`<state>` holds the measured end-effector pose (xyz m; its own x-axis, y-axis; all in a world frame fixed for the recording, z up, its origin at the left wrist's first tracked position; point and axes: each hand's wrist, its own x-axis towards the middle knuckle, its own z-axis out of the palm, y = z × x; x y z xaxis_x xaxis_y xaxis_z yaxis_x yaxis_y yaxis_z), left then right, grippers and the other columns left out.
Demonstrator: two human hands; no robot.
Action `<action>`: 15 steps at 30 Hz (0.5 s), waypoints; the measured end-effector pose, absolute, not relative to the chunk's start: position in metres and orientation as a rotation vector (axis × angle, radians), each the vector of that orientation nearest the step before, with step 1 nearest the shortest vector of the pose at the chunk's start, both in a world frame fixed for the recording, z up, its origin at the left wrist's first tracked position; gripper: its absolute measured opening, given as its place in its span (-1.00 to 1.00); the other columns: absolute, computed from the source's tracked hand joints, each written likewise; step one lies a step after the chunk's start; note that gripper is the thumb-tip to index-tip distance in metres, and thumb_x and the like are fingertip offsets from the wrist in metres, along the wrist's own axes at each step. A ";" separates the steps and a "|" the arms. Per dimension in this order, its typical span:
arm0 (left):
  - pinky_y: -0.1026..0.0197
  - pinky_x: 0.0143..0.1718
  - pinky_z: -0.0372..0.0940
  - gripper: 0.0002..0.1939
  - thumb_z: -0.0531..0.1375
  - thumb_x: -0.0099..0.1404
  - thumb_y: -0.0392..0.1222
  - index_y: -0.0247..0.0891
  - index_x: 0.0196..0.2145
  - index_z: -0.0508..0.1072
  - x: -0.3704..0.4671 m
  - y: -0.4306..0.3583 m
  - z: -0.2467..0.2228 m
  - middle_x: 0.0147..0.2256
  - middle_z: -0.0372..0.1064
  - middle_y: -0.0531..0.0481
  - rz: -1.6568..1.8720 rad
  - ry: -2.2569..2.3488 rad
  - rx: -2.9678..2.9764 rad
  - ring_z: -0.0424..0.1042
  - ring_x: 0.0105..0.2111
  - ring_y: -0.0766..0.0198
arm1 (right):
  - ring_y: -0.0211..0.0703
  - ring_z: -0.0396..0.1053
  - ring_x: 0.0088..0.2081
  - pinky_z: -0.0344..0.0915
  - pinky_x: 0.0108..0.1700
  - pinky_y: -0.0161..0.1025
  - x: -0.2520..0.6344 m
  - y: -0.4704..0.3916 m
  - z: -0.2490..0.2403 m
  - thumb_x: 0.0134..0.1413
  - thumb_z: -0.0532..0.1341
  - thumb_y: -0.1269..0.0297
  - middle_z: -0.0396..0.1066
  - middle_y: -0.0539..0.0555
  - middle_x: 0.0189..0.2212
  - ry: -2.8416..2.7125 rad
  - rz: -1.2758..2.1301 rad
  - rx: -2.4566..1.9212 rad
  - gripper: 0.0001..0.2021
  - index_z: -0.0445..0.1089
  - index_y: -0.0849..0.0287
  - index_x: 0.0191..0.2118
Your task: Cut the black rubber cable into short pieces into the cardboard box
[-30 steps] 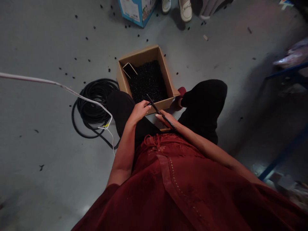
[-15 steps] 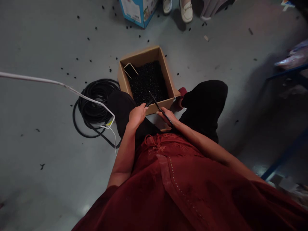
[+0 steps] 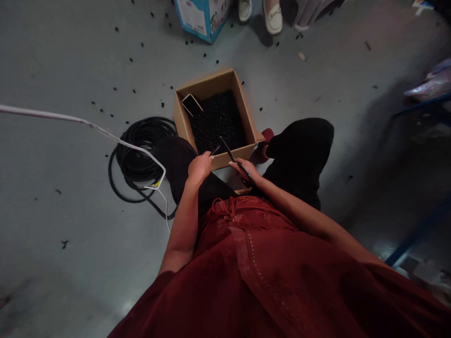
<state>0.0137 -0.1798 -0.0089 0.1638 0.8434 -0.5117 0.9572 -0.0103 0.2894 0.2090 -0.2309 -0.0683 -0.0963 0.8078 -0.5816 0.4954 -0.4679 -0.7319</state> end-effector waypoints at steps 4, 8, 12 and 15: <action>0.24 -0.21 0.25 -0.65 -0.01 0.45 -0.15 -0.24 0.01 0.49 0.009 -0.175 -0.015 -0.18 0.56 -0.15 -0.021 1.610 1.767 0.49 -0.19 0.15 | -0.28 0.33 -0.56 0.25 -0.51 -0.36 0.220 -0.242 -0.068 0.28 0.06 -0.14 0.41 -0.02 -0.48 -1.268 1.720 -1.797 -0.61 0.30 0.12 -0.27; 0.28 -0.32 0.24 -0.65 0.02 0.41 -0.18 -0.32 0.00 0.50 0.006 -0.173 -0.018 -0.27 0.52 -0.09 0.185 1.505 1.641 0.41 -0.36 0.26 | -0.23 0.36 -0.47 0.32 -0.43 -0.31 0.225 -0.250 -0.065 0.25 0.07 -0.20 0.38 0.00 -0.46 -1.277 1.739 -1.687 -0.56 0.34 0.12 -0.17; 0.28 -0.34 0.22 -0.64 0.03 0.38 -0.17 -0.34 -0.01 0.51 0.006 -0.174 -0.019 -0.33 0.49 -0.06 0.247 1.459 1.604 0.36 -0.42 0.29 | -0.19 0.32 -0.42 0.32 -0.39 -0.23 0.225 -0.254 -0.063 0.20 0.11 -0.21 0.33 0.01 -0.44 -1.277 1.736 -1.585 -0.52 0.37 0.15 -0.09; 0.28 -0.35 0.21 -0.64 0.04 0.37 -0.17 -0.34 -0.01 0.51 0.006 -0.174 -0.020 -0.34 0.46 -0.05 0.252 1.453 1.598 0.34 -0.43 0.29 | -0.18 0.34 -0.38 0.36 -0.34 -0.19 0.224 -0.256 -0.065 0.21 0.11 -0.18 0.38 0.05 -0.36 -1.233 1.766 -1.559 -0.50 0.35 0.18 -0.02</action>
